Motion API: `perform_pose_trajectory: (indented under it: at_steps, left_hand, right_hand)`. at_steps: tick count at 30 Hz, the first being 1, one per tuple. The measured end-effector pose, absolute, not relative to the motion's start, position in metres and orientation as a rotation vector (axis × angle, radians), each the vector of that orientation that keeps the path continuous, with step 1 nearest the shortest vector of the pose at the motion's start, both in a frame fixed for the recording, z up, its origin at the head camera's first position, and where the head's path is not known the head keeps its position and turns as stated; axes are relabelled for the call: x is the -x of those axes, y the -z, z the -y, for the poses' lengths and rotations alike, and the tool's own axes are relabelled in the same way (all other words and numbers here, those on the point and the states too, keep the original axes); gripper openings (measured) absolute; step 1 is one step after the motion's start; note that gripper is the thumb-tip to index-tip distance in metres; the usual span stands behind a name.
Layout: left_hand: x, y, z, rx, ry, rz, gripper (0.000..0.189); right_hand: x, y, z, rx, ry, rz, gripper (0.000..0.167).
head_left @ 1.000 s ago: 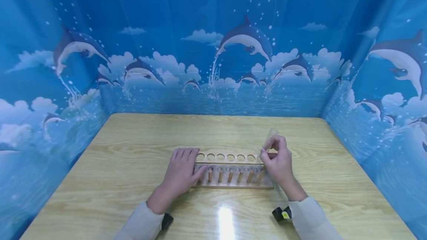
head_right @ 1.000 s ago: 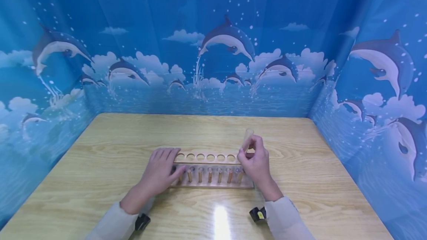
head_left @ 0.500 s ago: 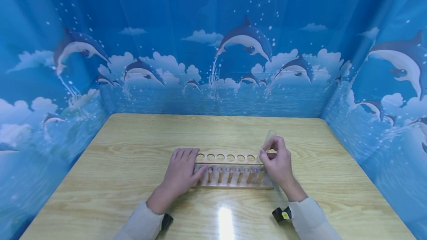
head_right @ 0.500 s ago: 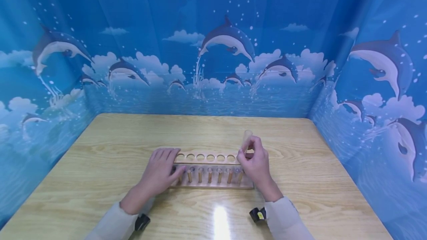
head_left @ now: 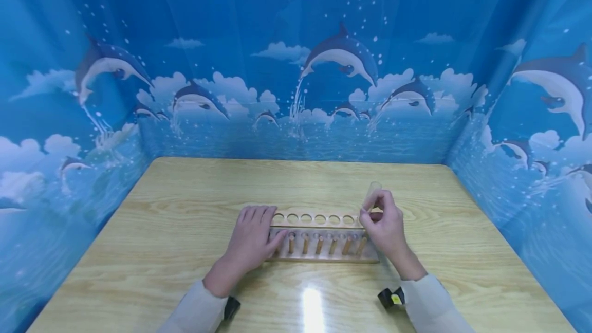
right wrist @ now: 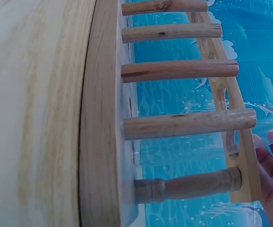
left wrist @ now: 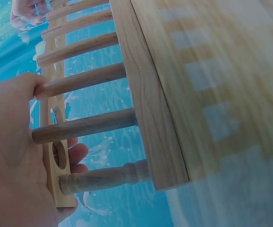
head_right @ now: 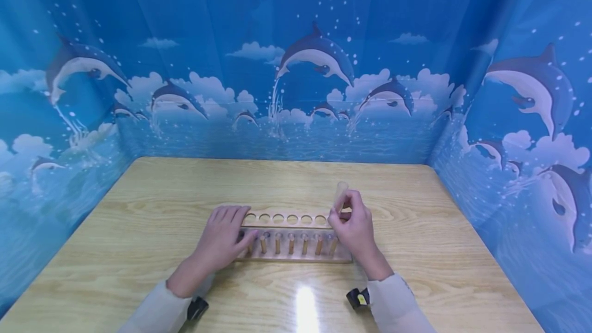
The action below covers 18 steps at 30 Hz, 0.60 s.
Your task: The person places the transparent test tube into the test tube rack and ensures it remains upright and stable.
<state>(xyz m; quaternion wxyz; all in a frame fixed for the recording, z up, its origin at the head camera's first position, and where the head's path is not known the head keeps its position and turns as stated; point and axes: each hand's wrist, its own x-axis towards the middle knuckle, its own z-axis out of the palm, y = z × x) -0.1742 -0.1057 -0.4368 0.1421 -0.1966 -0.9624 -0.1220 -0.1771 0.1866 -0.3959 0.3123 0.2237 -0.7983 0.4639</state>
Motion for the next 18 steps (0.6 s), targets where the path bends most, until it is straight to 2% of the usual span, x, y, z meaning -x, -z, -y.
perform_pose_trajectory:
  at_steps: [18]
  left_hand:
    - [0.1752, 0.4367, 0.1049, 0.558, 0.364, 2.781, 0.064]
  right_hand:
    - [0.1729, 0.3875, -0.1867, -0.511, -1.261, 2.273, 0.024]
